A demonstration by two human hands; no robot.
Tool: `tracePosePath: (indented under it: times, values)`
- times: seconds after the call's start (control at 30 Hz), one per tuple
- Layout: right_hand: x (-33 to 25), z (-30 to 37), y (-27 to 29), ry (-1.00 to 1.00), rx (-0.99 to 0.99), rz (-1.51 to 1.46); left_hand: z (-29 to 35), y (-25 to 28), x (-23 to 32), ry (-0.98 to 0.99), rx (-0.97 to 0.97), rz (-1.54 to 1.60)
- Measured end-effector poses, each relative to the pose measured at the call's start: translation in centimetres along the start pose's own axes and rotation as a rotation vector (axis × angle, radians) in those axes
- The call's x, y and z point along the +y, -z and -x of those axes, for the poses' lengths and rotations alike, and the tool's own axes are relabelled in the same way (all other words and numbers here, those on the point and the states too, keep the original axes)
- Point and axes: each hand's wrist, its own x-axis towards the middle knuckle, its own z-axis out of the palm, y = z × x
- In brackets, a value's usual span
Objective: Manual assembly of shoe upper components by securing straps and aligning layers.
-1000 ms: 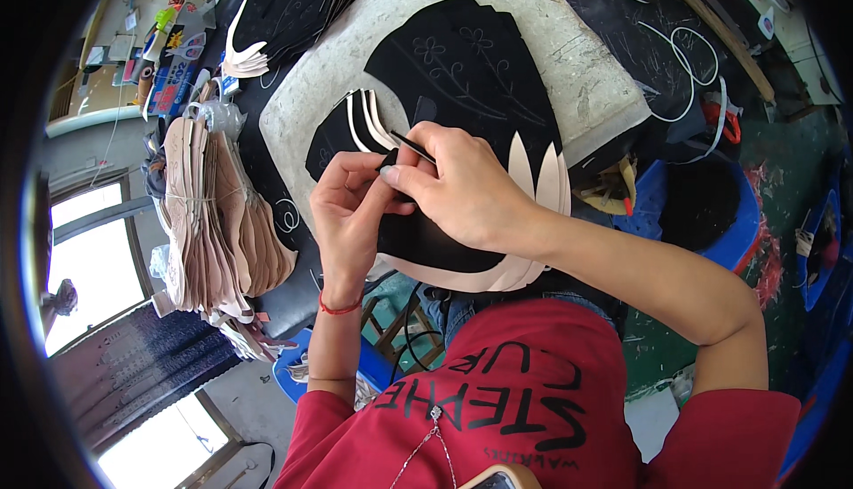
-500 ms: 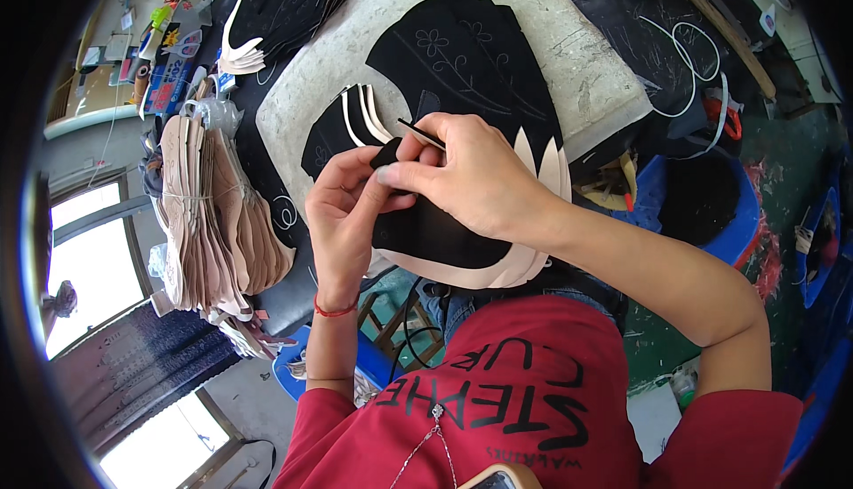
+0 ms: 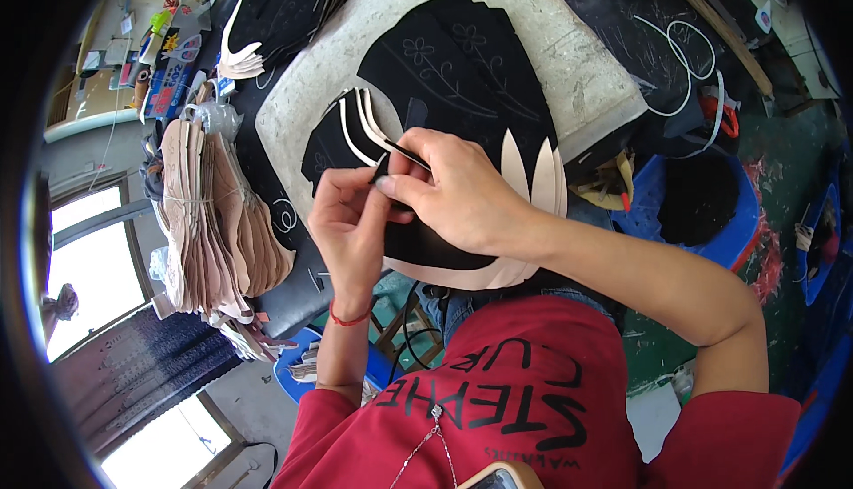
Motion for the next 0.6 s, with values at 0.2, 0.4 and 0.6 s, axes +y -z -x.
tracePosePath:
  times: [0.2,0.4,0.6]
  values:
    - [0.6,0.3,0.3,0.290,0.175,0.364,-0.7,1.1,0.1,0.158,-0.066,0.122]
    - [0.1,1.1,-0.2,0.440,0.258,0.692,-0.8,0.8,0.7,0.162,-0.039,0.114]
    - [-0.5,0.4,-0.6,0.577,0.214,1.106,-0.8,0.8,1.2,0.124,-0.042,0.026]
